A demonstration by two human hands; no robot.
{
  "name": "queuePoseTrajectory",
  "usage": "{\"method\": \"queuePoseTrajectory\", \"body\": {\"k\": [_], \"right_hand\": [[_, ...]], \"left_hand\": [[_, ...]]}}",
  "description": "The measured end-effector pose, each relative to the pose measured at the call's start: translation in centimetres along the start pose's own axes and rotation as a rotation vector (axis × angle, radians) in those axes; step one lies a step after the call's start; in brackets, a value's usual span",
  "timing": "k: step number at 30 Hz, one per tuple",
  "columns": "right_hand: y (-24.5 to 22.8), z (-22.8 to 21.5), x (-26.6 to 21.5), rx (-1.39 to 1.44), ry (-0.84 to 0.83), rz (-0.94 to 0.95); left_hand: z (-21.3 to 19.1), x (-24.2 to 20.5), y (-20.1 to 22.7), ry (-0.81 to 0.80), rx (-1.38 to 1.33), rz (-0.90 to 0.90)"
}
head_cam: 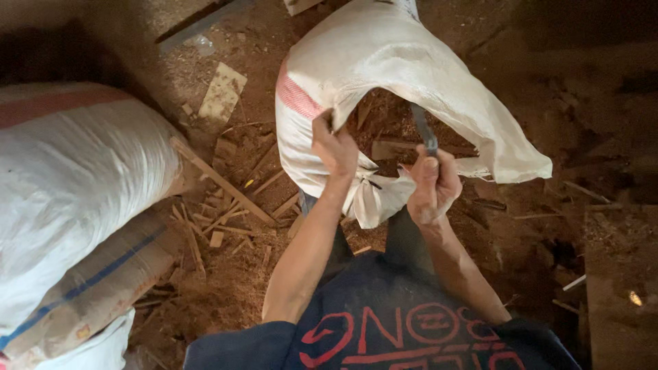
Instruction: The person lifts a large white sack filled with wood shavings, gathers the top edges, and ties it shut using a black plastic cable tie. The person then moves to a second sack and repeats the tying process.
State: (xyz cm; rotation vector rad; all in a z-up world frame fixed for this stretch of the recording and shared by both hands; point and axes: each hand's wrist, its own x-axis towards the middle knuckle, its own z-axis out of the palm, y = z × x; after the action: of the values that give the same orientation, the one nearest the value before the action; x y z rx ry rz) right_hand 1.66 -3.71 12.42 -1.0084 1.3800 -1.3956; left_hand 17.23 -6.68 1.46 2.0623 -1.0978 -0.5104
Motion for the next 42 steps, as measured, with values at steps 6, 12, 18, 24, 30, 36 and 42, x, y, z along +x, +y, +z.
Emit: {"method": "queuePoseTrajectory", "body": {"k": [6, 12, 18, 24, 30, 36, 42], "right_hand": [[-2.9, 2.2, -0.4, -0.139, -0.270, 0.041], [-3.0, 4.2, -0.9, -0.239, -0.415, 0.078], [3.8, 4.7, -0.2, -0.071, -0.158, 0.430], [8.8, 5.0, -0.6, -0.203, -0.243, 0.609], [8.8, 6.1, -0.6, -0.035, -0.155, 0.863], [5.4, 6.6, 0.9, 0.079, -0.105, 0.800], [4.6, 5.0, 2.8, 0.106, -0.072, 0.715]], "left_hand": [[-4.8, 2.9, 2.2, -0.211, -0.492, -0.871], [-6.1, 2.1, 1.5, -0.428, -0.068, -0.371], [-5.4, 1.5, -0.9, -0.499, 0.142, -0.291], [-4.7, 1.7, -1.7, -0.465, -0.162, -0.307], [-5.5, 4.3, -4.9, -0.843, -0.379, -0.763], [-4.8, 2.5, -3.5, -0.639, -0.437, -0.514], [-4.1, 6.2, -1.9, -0.968, -0.203, -0.754]]}}
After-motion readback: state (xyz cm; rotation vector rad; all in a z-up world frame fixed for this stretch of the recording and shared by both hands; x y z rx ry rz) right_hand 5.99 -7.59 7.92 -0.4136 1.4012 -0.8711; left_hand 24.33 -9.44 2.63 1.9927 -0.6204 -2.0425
